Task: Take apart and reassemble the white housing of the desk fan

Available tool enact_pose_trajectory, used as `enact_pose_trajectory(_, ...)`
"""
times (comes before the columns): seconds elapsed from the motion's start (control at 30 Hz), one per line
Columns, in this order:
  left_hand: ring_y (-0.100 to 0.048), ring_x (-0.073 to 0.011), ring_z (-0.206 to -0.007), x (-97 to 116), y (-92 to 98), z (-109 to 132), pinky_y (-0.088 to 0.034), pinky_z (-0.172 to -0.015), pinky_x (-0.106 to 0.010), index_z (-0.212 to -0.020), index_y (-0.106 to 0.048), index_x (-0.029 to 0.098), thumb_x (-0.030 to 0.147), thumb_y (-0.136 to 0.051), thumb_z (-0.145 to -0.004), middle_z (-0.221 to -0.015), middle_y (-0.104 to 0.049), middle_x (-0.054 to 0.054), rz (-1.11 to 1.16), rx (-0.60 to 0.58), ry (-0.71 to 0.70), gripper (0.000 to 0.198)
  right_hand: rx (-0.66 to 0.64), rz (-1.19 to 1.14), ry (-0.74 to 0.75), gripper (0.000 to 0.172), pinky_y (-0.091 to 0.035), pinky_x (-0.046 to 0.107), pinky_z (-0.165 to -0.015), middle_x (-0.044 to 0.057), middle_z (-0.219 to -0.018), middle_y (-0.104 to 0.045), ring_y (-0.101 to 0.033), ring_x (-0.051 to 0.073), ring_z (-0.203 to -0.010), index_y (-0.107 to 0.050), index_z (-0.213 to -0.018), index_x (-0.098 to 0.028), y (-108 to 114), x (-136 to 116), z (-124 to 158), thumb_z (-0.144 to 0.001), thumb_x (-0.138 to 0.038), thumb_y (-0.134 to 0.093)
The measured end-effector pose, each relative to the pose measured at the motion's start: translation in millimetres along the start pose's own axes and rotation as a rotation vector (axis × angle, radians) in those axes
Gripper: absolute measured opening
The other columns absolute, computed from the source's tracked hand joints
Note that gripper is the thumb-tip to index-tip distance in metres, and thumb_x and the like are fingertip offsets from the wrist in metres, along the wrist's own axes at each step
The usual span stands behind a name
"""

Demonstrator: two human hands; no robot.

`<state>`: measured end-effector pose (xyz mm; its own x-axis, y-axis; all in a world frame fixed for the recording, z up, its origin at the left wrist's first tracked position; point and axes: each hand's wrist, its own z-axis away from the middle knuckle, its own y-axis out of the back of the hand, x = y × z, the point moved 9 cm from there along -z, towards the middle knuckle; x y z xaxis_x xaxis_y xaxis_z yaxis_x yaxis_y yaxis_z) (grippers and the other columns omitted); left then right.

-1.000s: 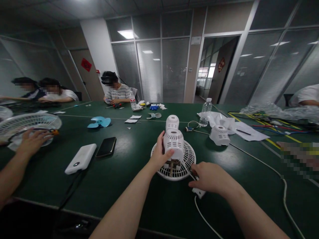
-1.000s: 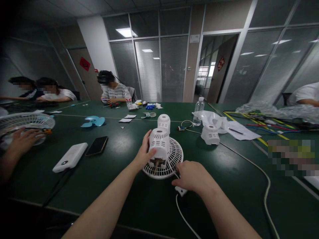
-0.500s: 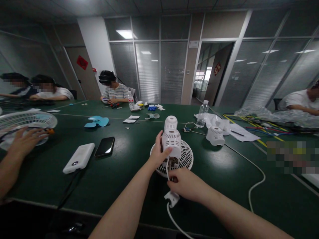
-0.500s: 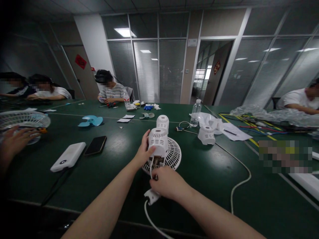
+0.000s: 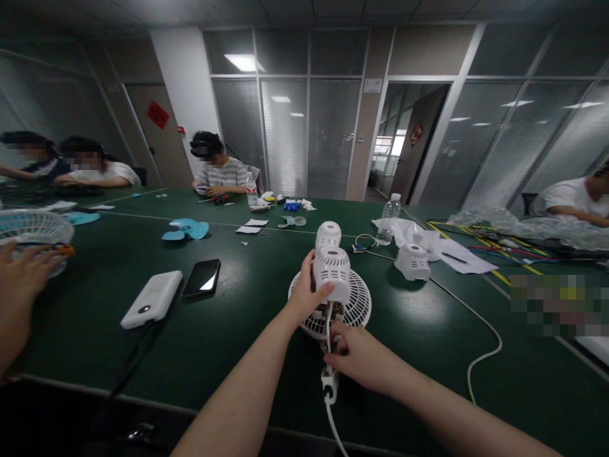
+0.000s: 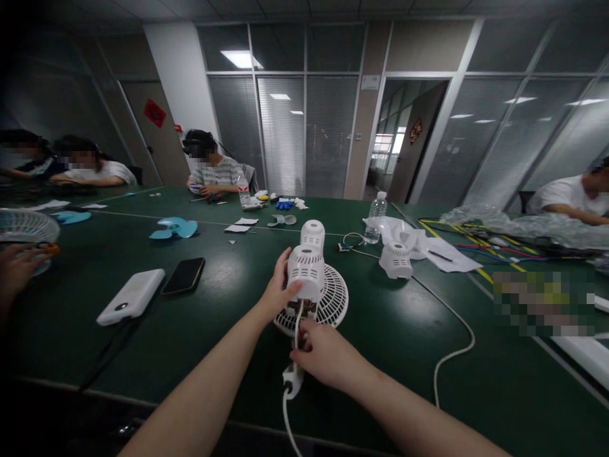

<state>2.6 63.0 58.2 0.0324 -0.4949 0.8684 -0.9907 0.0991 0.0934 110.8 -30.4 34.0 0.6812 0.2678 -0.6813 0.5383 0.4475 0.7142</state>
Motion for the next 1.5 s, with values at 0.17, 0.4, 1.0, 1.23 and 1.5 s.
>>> enact_pose_trajectory(0.17, -0.049, -0.0302, -0.126, -2, 1.1, -1, -0.035, -0.108, -0.047, -0.148, -0.011, 0.019, 0.052, -0.067, -0.076, -0.138, -0.046, -0.017, -0.003, -0.004, 0.006, 0.096, -0.045, 0.183, -0.024, 0.017, -0.039, 0.025, -0.053, 0.002, -0.064, -0.069, -0.061, 0.015, -0.056, -0.064, -0.071, -0.020, 43, -8, 2, -0.081, -0.031, -0.056)
enact_pose_trajectory(0.4, -0.048, -0.0317, -0.126, 0, 2.5, 0, -0.036, -0.107, -0.048, -0.149, -0.004, 0.020, 0.050, -0.069, -0.074, -0.141, -0.043, -0.017, -0.069, -0.055, 0.050, 0.104, 0.694, -0.072, 0.087, 0.020, -0.048, 0.034, -0.073, 0.006, -0.088, -0.067, -0.063, 0.021, -0.083, -0.059, -0.091, -0.020, 122, 25, -18, -0.086, -0.035, -0.047)
enact_pose_trajectory(1.0, -0.042, -0.0322, -0.132, -13, -4.9, 0, -0.032, -0.110, -0.048, -0.149, 0.006, 0.018, 0.054, -0.069, -0.074, -0.148, -0.034, -0.020, -0.003, -0.157, 0.083, 0.112, 0.519, -0.458, 0.306, 0.084, -0.029, 0.051, -0.113, 0.014, -0.143, -0.045, -0.045, 0.029, -0.131, -0.023, -0.146, -0.023, 73, 43, -37, -0.079, -0.049, -0.066)
enact_pose_trajectory(1.23, -0.034, -0.0329, -0.138, -16, -4.5, -2, -0.031, -0.112, -0.046, -0.145, -0.019, 0.018, 0.059, -0.069, -0.071, -0.150, -0.032, -0.017, 0.007, -0.170, 0.079, 0.098, 0.531, -0.451, 0.322, 0.080, -0.035, 0.050, -0.110, 0.014, -0.137, -0.050, -0.049, 0.028, -0.127, -0.029, -0.143, -0.023, 75, 42, -36, -0.077, -0.044, -0.070)
enact_pose_trajectory(1.5, -0.028, -0.0341, -0.141, -10, -6.8, 0, -0.026, -0.114, -0.047, -0.148, -0.014, 0.021, 0.055, -0.072, -0.070, -0.154, -0.025, -0.014, 0.027, -0.201, 0.066, 0.103, 0.522, -0.452, 0.339, 0.086, -0.035, 0.051, -0.109, 0.014, -0.137, -0.049, -0.047, 0.029, -0.128, -0.026, -0.144, -0.023, 76, 39, -34, -0.074, -0.041, -0.073)
